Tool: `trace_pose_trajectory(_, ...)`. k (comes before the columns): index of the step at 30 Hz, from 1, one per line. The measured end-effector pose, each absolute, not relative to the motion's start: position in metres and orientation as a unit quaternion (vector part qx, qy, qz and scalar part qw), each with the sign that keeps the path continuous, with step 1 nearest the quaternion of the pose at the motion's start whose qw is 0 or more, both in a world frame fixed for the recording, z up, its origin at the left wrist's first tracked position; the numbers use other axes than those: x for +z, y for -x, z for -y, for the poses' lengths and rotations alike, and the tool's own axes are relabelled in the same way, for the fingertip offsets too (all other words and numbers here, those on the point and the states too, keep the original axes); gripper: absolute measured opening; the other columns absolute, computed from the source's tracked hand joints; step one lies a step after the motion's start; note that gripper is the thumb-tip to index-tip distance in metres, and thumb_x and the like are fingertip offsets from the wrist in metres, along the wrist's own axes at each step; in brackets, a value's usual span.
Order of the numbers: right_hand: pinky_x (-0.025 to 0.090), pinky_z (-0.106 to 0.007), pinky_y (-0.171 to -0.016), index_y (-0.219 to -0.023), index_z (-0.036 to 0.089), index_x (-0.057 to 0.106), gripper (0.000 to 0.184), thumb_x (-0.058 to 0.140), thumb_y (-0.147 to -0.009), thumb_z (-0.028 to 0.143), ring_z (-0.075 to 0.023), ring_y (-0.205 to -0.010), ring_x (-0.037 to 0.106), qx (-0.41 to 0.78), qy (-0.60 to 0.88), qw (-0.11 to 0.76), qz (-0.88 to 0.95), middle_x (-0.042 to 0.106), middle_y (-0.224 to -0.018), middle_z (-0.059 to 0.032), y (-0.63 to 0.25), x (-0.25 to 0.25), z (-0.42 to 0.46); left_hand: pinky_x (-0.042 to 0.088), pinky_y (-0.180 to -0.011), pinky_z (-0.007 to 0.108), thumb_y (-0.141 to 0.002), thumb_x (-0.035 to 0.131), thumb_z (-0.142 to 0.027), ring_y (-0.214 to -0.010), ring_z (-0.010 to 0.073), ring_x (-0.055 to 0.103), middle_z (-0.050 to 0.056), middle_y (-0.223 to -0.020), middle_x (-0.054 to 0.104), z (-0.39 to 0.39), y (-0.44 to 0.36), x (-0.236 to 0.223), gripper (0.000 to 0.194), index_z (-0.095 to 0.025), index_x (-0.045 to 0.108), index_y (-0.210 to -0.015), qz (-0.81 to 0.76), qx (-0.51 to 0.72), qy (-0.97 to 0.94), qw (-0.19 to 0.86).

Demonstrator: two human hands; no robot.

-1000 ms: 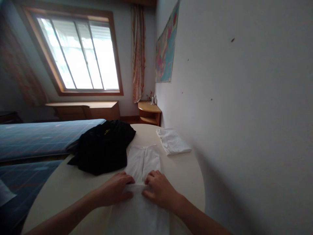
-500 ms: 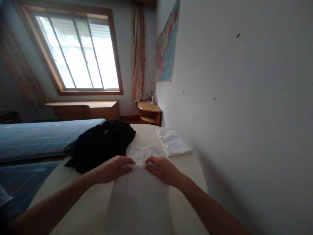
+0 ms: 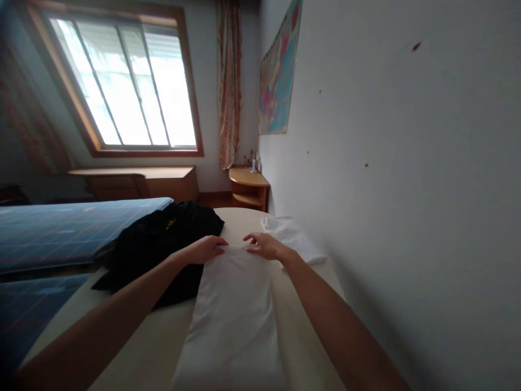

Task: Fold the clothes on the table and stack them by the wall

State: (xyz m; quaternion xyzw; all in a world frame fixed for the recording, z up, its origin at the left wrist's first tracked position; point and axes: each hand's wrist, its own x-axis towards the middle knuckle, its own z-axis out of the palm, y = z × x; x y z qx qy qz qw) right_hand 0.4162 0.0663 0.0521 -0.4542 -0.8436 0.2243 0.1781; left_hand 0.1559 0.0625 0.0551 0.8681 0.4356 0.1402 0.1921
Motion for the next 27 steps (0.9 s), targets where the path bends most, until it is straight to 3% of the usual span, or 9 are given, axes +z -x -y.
trace_pose_trajectory(9, 0.049, -0.027, -0.086, -0.114, 0.017, 0.070, 0.029, 0.059, -0.089, 0.026, -0.0182, -0.097, 0.067, 0.190, 0.484, 0.152, 0.841, 0.073, -0.108, -0.0080, -0.418, 0.035, -0.085, 0.049, -0.092, 0.028, -0.090, 0.048, -0.026, -0.101, 0.0218, 0.066, 0.007, -0.110, 0.073, -0.085, -0.157, 0.025, 0.035, -0.017, 0.068, -0.117, -0.461, 0.154, -0.855, 0.179)
trace_pose_trajectory(15, 0.042, -0.034, -0.099, -0.106, 0.015, 0.073, 0.027, 0.060, -0.089, 0.031, -0.0247, -0.109, 0.062, 0.124, 0.524, 0.099, 0.837, 0.070, -0.113, -0.0134, -0.411, 0.012, -0.089, 0.043, -0.102, 0.034, -0.085, 0.057, -0.025, -0.116, 0.0263, 0.058, 0.010, -0.124, 0.066, -0.089, -0.160, 0.004, 0.038, -0.018, 0.064, -0.122, -0.485, 0.134, -0.855, 0.125)
trace_pose_trajectory(21, 0.041, -0.036, -0.098, -0.110, 0.014, 0.071, 0.030, 0.062, -0.089, 0.034, -0.0261, -0.110, 0.059, 0.074, 0.556, 0.078, 0.824, 0.067, -0.115, -0.0152, -0.410, 0.015, -0.083, 0.046, -0.096, 0.034, -0.086, 0.058, -0.027, -0.106, 0.0272, 0.062, 0.012, -0.107, 0.070, -0.093, -0.163, 0.002, 0.030, -0.016, 0.067, -0.113, -0.488, 0.112, -0.861, 0.094)
trace_pose_trajectory(25, 0.037, -0.038, -0.102, -0.118, 0.018, 0.066, 0.030, 0.056, -0.092, 0.028, -0.0266, -0.118, 0.053, 0.041, 0.557, 0.096, 0.824, 0.063, -0.125, -0.0137, -0.392, 0.027, -0.058, 0.043, -0.101, 0.036, -0.090, 0.055, -0.028, -0.114, 0.0257, 0.059, 0.012, -0.125, 0.063, -0.088, -0.165, 0.003, 0.034, -0.017, 0.062, -0.121, -0.484, 0.122, -0.863, 0.076)
trace_pose_trajectory(27, 0.037, -0.040, -0.103, -0.119, 0.018, 0.064, 0.032, 0.052, -0.095, 0.033, -0.0269, -0.117, 0.054, 0.037, 0.544, 0.106, 0.832, 0.063, -0.123, -0.0138, -0.378, 0.026, -0.036, 0.040, -0.105, 0.037, -0.092, 0.054, -0.031, -0.121, 0.0258, 0.055, 0.011, -0.135, 0.057, -0.079, -0.167, 0.000, 0.036, -0.019, 0.059, -0.126, -0.474, 0.124, -0.869, 0.070)
